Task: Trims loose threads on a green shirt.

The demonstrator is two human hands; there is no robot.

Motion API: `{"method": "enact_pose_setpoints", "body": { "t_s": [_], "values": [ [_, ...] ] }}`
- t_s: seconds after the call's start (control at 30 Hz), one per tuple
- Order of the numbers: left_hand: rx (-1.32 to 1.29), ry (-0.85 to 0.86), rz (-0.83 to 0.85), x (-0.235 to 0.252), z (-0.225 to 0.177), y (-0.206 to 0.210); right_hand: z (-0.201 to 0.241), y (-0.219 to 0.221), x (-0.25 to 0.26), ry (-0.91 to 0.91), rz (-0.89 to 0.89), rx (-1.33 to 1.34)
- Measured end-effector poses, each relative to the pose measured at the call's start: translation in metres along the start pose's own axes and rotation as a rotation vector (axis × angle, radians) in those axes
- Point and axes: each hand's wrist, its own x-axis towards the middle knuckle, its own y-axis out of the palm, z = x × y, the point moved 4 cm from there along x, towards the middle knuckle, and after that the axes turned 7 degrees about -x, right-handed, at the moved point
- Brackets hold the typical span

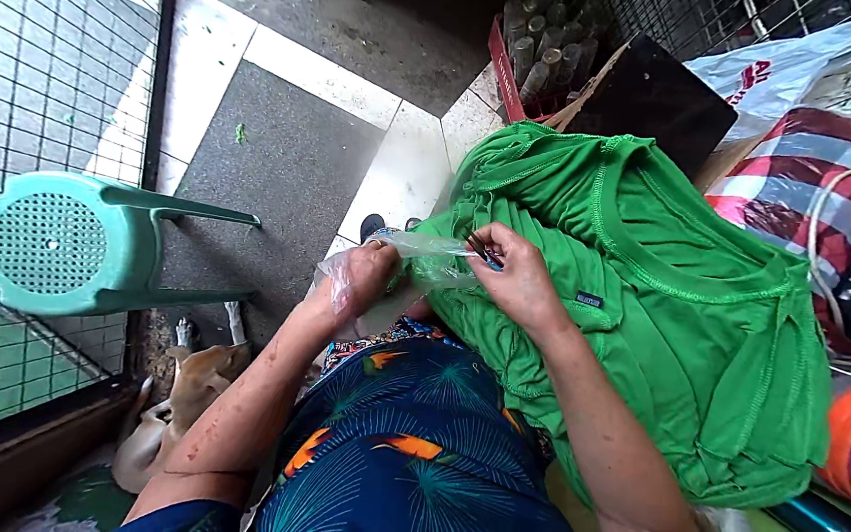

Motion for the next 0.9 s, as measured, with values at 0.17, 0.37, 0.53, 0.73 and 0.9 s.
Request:
{"method": "enact_pose_setpoints", "body": {
  "t_s": [0.17,0.37,0.53,0.73,0.9],
  "values": [
    [0.021,-0.126,0.073,-0.005,0.012,-0.005,-0.005,-0.003,0.002,-0.012,-0.051,0.045],
    [0.012,0.012,-0.012,-0.006,0.015,-0.009,-0.013,-0.01,0.006,-0.038,-0.09,0.087],
    [-0.102,0.003,0.106,-0.001,0.015,0.002,-0.026,-0.08,-0.025,0.04,-0.264,-0.005],
    [-0.128,0.222,-0.09,0.006,-0.004,0.001,-0.051,-0.084,-0.065,0.061,-0.172,-0.236],
    [-0.172,0.412,-0.155,0.013,-0.028,0.019,-0.062,-0.062,-0.078,-0.03,-0.068,-0.41]
  ]
}}
